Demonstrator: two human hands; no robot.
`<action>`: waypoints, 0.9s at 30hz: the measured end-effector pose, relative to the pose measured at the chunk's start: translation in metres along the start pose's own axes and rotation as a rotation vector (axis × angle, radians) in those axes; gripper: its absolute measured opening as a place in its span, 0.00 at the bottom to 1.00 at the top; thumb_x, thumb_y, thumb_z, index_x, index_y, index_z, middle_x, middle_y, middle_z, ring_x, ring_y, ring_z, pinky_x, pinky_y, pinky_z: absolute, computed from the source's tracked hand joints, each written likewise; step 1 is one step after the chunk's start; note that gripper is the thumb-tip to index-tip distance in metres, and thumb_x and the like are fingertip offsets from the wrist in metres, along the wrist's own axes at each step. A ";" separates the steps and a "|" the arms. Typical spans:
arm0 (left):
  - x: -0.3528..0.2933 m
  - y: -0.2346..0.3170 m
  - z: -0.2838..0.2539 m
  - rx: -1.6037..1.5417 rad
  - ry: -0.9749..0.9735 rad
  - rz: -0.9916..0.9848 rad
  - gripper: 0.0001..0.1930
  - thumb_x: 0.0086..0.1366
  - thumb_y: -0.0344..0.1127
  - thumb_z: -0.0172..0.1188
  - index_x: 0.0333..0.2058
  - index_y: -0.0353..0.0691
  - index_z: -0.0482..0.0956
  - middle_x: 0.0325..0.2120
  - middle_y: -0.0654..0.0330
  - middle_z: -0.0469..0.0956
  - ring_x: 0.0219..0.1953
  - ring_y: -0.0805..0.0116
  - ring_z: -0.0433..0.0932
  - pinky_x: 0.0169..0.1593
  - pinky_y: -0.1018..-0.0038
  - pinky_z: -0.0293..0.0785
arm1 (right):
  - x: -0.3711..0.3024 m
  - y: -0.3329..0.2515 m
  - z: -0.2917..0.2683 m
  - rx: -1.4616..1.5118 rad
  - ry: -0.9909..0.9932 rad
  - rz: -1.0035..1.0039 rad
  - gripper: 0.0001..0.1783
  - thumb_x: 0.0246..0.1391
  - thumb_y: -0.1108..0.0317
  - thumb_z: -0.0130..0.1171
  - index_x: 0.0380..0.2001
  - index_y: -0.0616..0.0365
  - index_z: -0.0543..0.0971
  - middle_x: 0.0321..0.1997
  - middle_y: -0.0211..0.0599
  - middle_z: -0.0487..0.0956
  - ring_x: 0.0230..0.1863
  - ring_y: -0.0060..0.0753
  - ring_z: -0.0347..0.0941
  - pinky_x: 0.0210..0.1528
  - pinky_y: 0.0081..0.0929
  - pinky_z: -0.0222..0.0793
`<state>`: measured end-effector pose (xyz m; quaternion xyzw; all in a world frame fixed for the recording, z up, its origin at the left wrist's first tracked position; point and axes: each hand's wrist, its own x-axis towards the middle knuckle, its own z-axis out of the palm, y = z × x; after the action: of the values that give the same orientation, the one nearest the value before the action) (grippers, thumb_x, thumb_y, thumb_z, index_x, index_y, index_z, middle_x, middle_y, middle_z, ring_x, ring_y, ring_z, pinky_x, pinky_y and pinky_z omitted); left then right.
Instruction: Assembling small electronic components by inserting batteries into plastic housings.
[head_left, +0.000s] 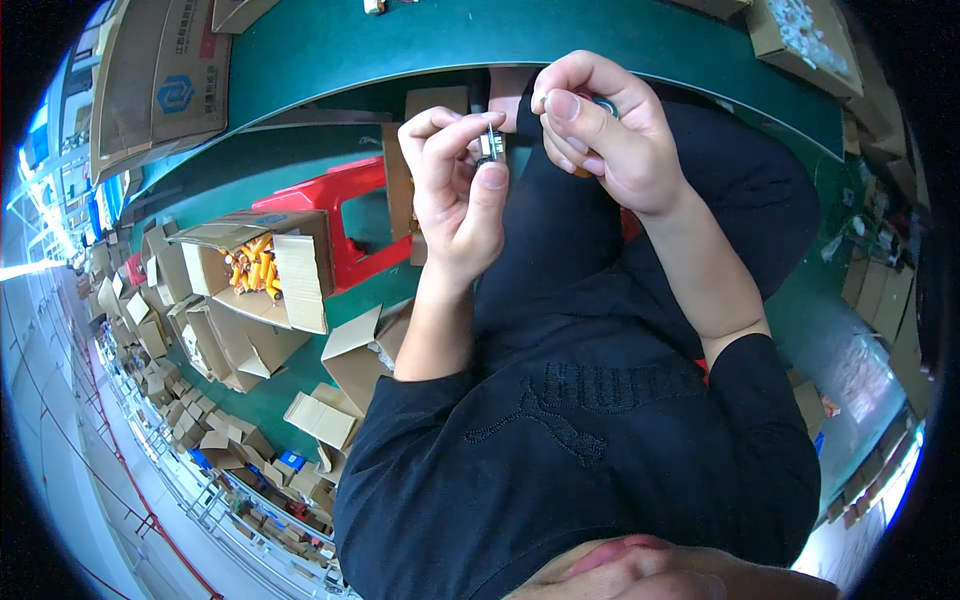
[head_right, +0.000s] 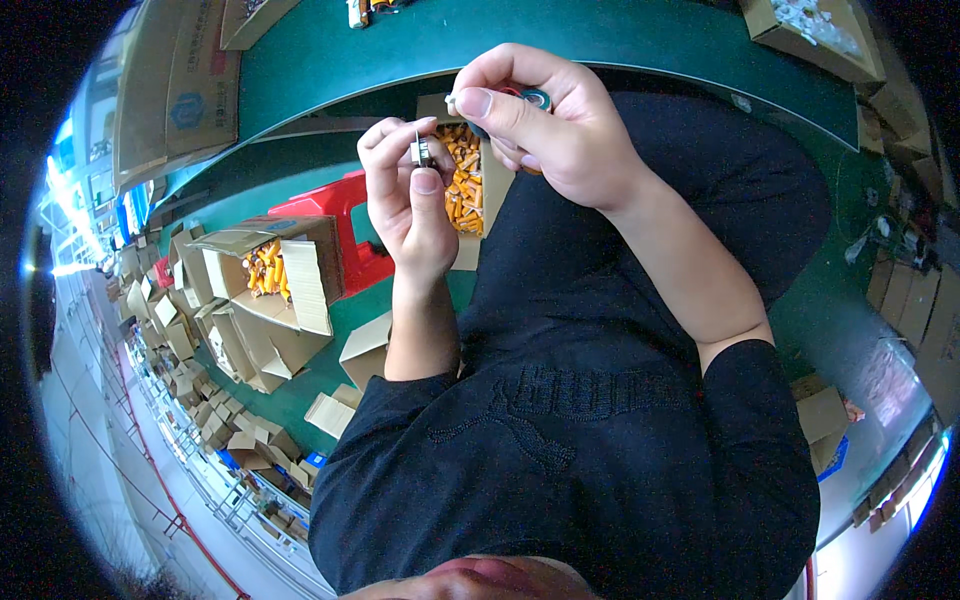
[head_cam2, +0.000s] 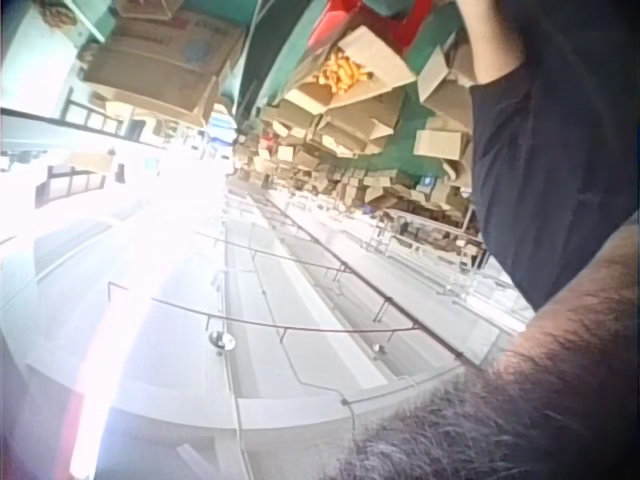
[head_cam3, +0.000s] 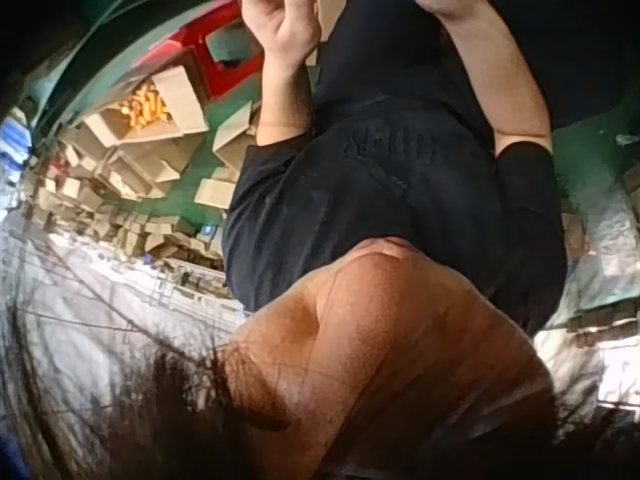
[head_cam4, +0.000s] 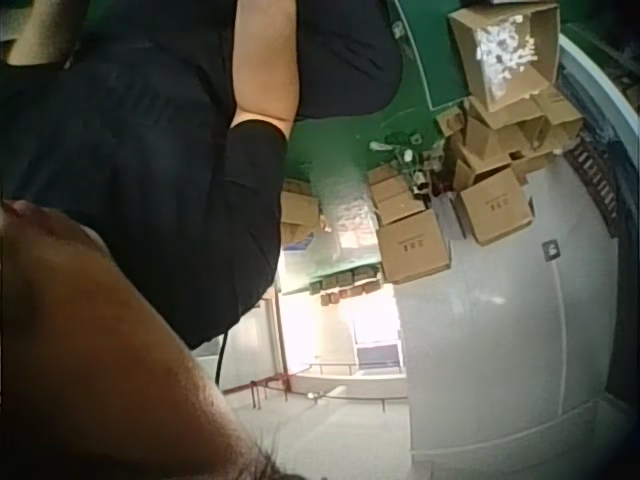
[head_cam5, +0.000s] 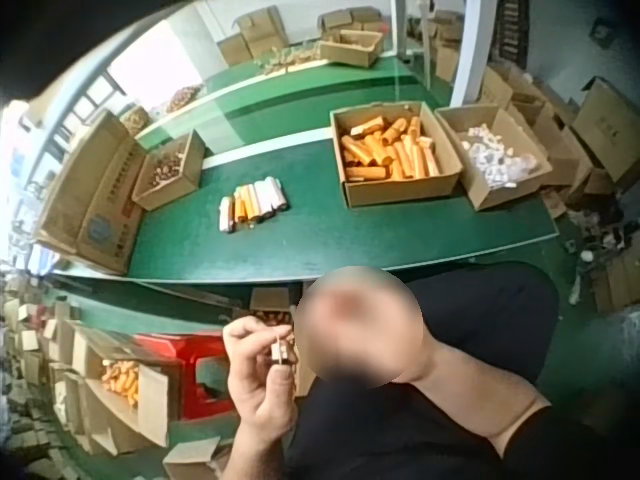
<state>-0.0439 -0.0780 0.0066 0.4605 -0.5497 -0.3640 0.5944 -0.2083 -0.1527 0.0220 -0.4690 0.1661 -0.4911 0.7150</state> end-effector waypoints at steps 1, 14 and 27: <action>0.000 -0.001 -0.001 0.010 0.000 0.013 0.18 0.69 0.34 0.58 0.56 0.38 0.77 0.50 0.57 0.58 0.42 0.71 0.63 0.45 0.78 0.63 | 0.000 -0.001 0.000 0.013 -0.006 0.037 0.07 0.71 0.69 0.52 0.43 0.60 0.76 0.18 0.23 0.66 0.14 0.12 0.54 0.21 0.13 0.57; 0.001 -0.005 -0.003 0.094 -0.002 0.206 0.19 0.67 0.39 0.61 0.54 0.40 0.80 0.53 0.53 0.59 0.51 0.61 0.64 0.52 0.71 0.66 | -0.005 -0.011 0.008 -0.010 -0.062 0.259 0.06 0.64 0.70 0.55 0.34 0.59 0.79 0.23 0.27 0.73 0.16 0.12 0.60 0.22 0.12 0.59; 0.002 -0.005 -0.003 0.138 -0.019 0.223 0.19 0.66 0.40 0.62 0.53 0.41 0.81 0.53 0.53 0.59 0.50 0.62 0.65 0.52 0.71 0.66 | -0.006 -0.014 0.007 -0.003 -0.082 0.285 0.05 0.63 0.70 0.56 0.34 0.59 0.79 0.23 0.27 0.73 0.16 0.12 0.61 0.22 0.12 0.58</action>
<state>-0.0406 -0.0805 0.0027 0.4328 -0.6270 -0.2613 0.5926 -0.2133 -0.1451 0.0360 -0.4616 0.2024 -0.3649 0.7828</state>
